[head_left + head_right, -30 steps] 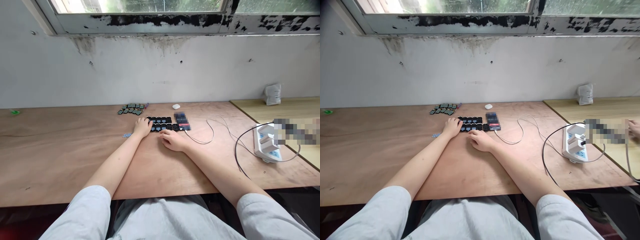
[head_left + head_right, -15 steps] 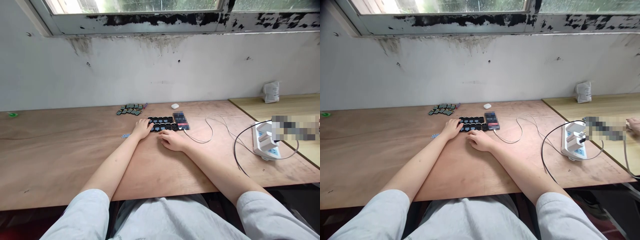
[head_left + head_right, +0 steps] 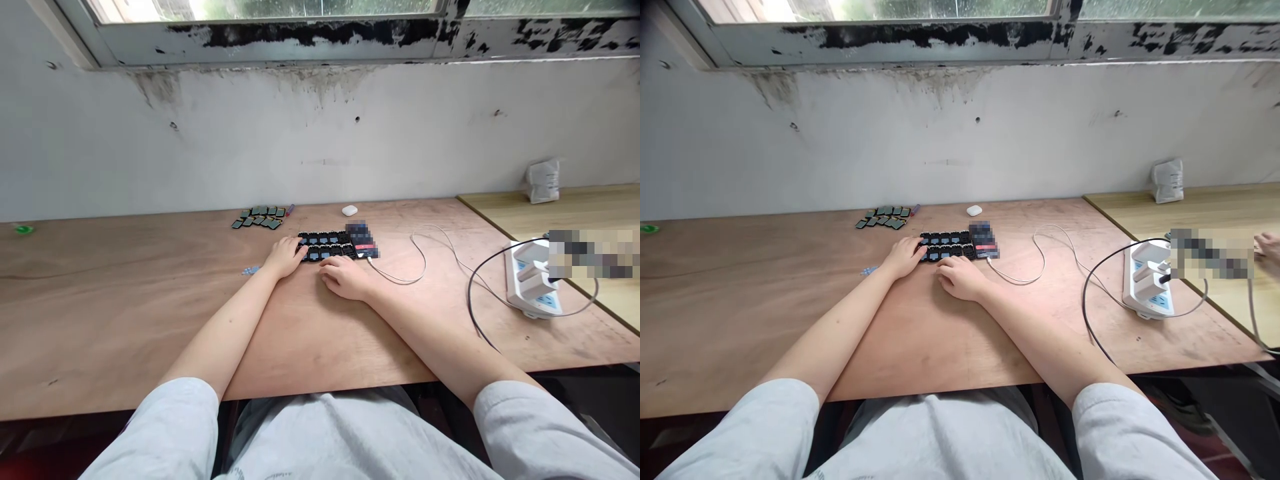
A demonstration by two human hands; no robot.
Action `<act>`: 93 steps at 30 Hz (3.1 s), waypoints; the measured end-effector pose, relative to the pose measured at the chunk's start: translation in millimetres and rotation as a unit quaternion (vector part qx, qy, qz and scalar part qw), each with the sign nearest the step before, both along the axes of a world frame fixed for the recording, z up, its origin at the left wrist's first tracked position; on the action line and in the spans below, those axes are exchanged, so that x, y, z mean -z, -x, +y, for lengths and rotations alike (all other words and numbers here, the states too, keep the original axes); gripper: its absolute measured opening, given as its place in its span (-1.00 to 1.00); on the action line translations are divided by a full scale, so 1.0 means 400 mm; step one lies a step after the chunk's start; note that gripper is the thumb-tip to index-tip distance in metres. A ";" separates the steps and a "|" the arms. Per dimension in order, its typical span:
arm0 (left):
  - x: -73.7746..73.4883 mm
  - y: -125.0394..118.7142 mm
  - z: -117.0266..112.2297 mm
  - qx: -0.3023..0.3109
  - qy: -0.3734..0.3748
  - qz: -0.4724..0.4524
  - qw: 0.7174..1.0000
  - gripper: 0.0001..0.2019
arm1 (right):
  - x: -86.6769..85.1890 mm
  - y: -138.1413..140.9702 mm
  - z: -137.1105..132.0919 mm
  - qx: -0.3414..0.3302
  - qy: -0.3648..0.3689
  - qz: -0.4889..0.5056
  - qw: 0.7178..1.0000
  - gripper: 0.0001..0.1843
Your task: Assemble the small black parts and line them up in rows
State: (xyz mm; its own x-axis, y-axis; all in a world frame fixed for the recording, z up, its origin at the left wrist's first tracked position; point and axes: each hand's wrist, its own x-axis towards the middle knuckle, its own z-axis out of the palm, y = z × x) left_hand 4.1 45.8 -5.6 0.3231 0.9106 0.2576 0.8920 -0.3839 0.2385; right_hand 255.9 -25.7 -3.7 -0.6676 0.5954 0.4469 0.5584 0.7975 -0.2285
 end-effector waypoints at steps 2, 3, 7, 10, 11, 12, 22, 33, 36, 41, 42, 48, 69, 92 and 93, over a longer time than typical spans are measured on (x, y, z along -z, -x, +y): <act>0.000 -0.006 -0.013 -0.008 0.000 0.008 1.000 -0.38 | -0.002 -0.001 0.003 0.087 -0.030 0.023 0.995 -0.81; 0.000 -0.009 -0.023 -0.012 -0.005 0.012 1.000 -0.37 | -0.002 -0.003 0.006 0.136 -0.045 0.040 0.989 -0.80; 0.000 -0.002 -0.085 -0.033 -0.064 0.024 0.997 -0.41 | 0.002 -0.021 0.023 0.258 -0.075 0.069 0.961 -0.77; 0.000 0.050 -0.137 -0.057 -0.102 0.035 0.992 -0.50 | 0.006 -0.032 0.030 0.274 -0.072 0.063 0.957 -0.69; -0.001 0.078 -0.152 -0.063 -0.106 0.040 0.992 -0.53 | 0.006 -0.033 0.030 0.278 -0.067 0.063 0.956 -0.67; -0.002 0.110 -0.164 -0.066 -0.102 0.045 0.992 -0.55 | 0.006 -0.033 0.029 0.280 -0.061 0.058 0.956 -0.65; -0.005 0.318 -0.161 -0.054 -0.040 0.015 0.998 -0.58 | -0.029 -0.007 -0.007 0.316 -0.033 -0.024 0.948 -0.60; -0.009 0.339 -0.140 -0.006 -0.032 -0.052 0.998 -0.74 | -0.038 -0.004 -0.029 -0.046 -0.058 -0.033 0.997 -0.65; -0.009 0.327 -0.138 -0.007 -0.039 -0.067 0.997 -0.76 | -0.033 -0.001 -0.030 -0.106 -0.020 -0.041 0.993 -0.70; -0.011 0.299 -0.139 -0.014 -0.079 -0.109 0.991 -0.74 | -0.014 0.000 -0.019 -0.093 -0.017 -0.035 0.995 -0.69; -0.010 0.289 -0.140 -0.014 -0.083 -0.124 0.989 -0.75 | -0.011 0.000 -0.016 -0.087 -0.012 -0.029 0.996 -0.71; -0.002 0.161 -0.174 0.019 -0.034 -0.269 0.962 -0.80 | -0.001 0.002 -0.001 -0.058 0.021 -0.010 0.998 -0.81; -0.024 -0.016 -0.250 0.200 -0.015 -0.206 0.958 -0.74 | -0.005 0.003 -0.003 -0.065 0.040 -0.006 0.997 -0.59; -0.026 -0.001 -0.254 0.199 -0.020 -0.146 0.969 -0.80 | 0.005 0.000 0.010 -0.055 0.054 0.003 0.997 -0.61; -0.024 0.000 -0.253 0.208 -0.022 -0.150 0.966 -0.79 | 0.005 0.000 0.009 -0.056 0.054 0.002 0.997 -0.62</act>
